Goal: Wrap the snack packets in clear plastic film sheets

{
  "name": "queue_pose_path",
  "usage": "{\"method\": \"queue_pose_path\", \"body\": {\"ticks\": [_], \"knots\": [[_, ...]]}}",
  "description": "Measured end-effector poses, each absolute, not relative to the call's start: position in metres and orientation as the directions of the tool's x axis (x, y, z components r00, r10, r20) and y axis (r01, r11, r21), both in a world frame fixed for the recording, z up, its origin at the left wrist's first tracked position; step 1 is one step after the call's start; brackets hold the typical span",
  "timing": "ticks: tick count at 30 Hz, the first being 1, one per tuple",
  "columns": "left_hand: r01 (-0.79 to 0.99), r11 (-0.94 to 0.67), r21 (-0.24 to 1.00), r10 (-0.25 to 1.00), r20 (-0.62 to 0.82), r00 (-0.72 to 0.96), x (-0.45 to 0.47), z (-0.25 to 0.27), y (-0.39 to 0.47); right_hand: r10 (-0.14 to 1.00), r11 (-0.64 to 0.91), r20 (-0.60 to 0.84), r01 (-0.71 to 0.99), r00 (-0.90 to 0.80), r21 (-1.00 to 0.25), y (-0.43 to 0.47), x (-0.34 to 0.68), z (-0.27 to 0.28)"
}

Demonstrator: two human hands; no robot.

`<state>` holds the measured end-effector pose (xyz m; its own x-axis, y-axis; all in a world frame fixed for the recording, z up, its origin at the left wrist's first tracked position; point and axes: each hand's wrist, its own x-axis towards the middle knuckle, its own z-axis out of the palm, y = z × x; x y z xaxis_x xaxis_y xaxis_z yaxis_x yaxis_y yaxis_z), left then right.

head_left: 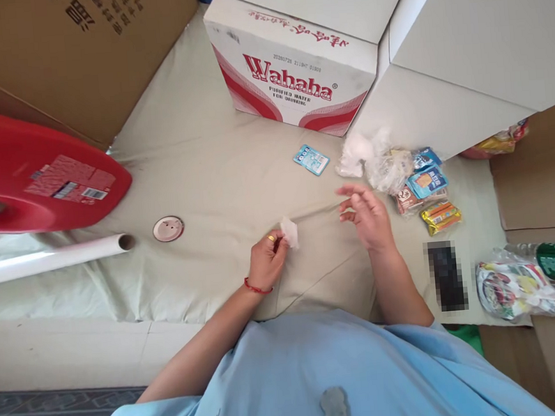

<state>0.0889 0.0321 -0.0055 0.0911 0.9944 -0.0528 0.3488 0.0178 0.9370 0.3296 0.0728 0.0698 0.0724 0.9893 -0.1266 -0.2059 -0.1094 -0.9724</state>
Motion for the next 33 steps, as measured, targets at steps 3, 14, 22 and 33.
{"method": "queue_pose_path", "body": {"ticks": [3,14,22,33], "knots": [[0.406,-0.113,0.907,0.992,0.078,0.102,0.091,-0.004,0.031,0.976,-0.192,-0.183,-0.072,-0.113,-0.979,0.054,0.298,0.049],[0.200,-0.027,0.979,1.000,0.027,-0.001,0.092,-0.004,0.036,0.922,-0.387,-0.342,-0.416,-0.183,-0.823,0.053,0.298,0.013],[-0.162,0.043,0.986,0.995,-0.056,-0.081,0.088,-0.016,0.036,0.911,-0.412,-0.342,-0.472,-0.230,-0.780,0.048,0.298,0.015],[-0.243,0.059,0.968,0.998,-0.058,0.011,0.087,-0.020,0.038,0.924,-0.382,-0.341,-0.373,-0.173,-0.846,0.046,0.297,0.017]]}}
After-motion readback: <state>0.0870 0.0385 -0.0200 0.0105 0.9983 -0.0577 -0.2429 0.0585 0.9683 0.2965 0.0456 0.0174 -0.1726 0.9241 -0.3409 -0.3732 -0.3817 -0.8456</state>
